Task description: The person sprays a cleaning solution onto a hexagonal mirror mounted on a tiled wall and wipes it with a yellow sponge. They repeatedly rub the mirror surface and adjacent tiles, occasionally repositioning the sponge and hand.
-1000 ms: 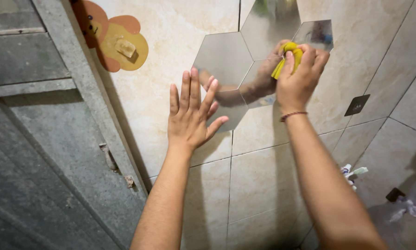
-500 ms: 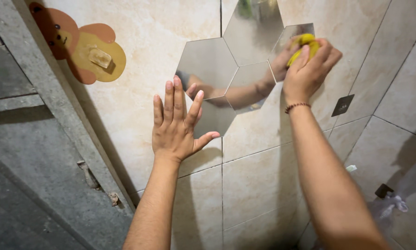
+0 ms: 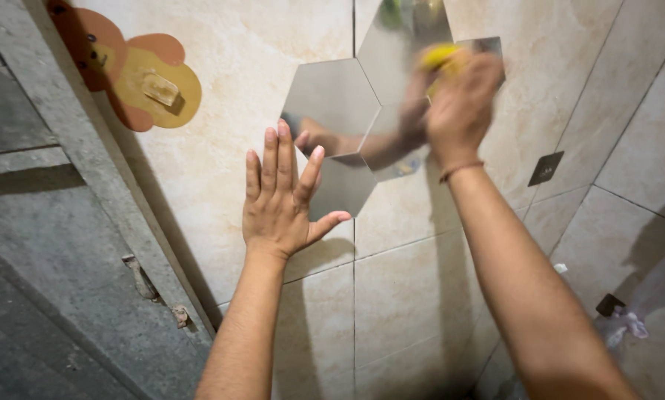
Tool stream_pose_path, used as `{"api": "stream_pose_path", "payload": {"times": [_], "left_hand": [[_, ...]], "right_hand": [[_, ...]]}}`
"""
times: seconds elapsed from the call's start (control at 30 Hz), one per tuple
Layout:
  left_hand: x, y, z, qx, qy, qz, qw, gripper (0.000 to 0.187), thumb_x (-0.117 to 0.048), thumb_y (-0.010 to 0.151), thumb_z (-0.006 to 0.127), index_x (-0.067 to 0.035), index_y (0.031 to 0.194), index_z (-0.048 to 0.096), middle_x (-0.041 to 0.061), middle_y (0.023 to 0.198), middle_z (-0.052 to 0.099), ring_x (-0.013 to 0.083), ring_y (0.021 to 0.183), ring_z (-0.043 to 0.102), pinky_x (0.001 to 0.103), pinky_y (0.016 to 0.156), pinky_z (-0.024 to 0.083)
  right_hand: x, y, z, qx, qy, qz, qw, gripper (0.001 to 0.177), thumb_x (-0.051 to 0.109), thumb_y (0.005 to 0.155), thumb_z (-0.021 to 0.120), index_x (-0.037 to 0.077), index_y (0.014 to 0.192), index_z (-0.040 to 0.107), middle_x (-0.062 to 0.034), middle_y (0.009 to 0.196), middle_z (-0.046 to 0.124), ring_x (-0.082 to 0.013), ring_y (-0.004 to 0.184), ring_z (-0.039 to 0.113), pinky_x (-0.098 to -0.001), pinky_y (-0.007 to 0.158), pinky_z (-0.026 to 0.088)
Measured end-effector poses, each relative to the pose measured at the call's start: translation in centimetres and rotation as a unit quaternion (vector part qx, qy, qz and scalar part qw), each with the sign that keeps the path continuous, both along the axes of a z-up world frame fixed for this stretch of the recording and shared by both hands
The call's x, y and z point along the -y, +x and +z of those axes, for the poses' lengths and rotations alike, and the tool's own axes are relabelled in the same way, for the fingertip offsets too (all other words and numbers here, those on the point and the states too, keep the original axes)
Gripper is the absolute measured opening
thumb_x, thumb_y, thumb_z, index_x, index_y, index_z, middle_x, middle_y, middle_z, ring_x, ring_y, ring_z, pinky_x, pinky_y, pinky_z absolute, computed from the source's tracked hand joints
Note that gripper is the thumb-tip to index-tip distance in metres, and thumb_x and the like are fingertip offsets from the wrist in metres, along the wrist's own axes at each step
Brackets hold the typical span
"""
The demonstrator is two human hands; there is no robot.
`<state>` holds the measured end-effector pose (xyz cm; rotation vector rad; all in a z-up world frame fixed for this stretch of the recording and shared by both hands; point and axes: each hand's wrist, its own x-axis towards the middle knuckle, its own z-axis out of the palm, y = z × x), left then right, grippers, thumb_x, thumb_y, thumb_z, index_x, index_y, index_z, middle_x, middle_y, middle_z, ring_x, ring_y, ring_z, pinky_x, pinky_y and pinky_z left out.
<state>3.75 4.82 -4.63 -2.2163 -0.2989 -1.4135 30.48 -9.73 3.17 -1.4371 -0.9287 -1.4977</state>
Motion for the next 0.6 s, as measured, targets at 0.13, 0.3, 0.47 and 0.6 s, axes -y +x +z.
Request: {"api": "stream_pose_path", "payload": {"times": [0.13, 0.3, 0.47, 0.6], "left_hand": [[-0.4, 0.0, -0.3, 0.021, 0.010, -0.025, 0.999, 0.108, -0.096, 0.089, 0.035, -0.023, 0.167, 0.013, 0.028, 0.170, 0.017, 0.0399, 0.160, 0.013, 0.052, 0.130, 0.003], [-1.0, 0.2, -0.8, 0.050, 0.015, -0.086, 0.995, 0.115, -0.097, 0.085, 0.042, -0.020, 0.166, 0.015, 0.026, 0.170, 0.017, 0.0403, 0.161, 0.013, 0.052, 0.133, 0.006], [-1.1, -0.2, -0.9, 0.043, 0.013, -0.099, 0.994, 0.120, -0.099, 0.082, 0.045, -0.017, 0.165, 0.016, 0.025, 0.170, 0.020, 0.0397, 0.161, 0.015, 0.053, 0.132, 0.005], [-1.2, -0.2, -0.5, 0.048, 0.012, -0.102, 0.994, 0.122, -0.099, 0.080, 0.047, -0.018, 0.165, 0.015, 0.025, 0.169, 0.021, 0.0397, 0.160, 0.015, 0.052, 0.132, 0.004]], "right_hand": [[-4.4, -3.6, 4.0, -0.092, 0.134, 0.037, 0.986, 0.027, 0.024, 0.113, 0.058, 0.010, 0.134, 0.051, -0.0163, 0.129, 0.051, -0.0350, 0.117, 0.060, -0.0448, 0.099, 0.051], [-7.4, -12.5, -0.3, 0.192, -0.077, 0.124, 0.971, 0.024, 0.020, 0.103, 0.068, 0.015, 0.125, 0.060, -0.0157, 0.119, 0.058, -0.0345, 0.106, 0.059, -0.0454, 0.097, 0.049], [-2.2, -1.6, 6.4, 0.181, -0.091, 0.023, 0.979, 0.026, 0.011, 0.108, 0.059, 0.009, 0.134, 0.058, -0.0166, 0.128, 0.058, -0.0384, 0.123, 0.056, -0.0509, 0.109, 0.045], [-2.8, 0.3, 8.3, -0.013, 0.150, 0.060, 0.987, 0.036, 0.018, 0.108, 0.056, 0.003, 0.140, 0.048, -0.0214, 0.131, 0.047, -0.0370, 0.124, 0.055, -0.0458, 0.107, 0.048]]}}
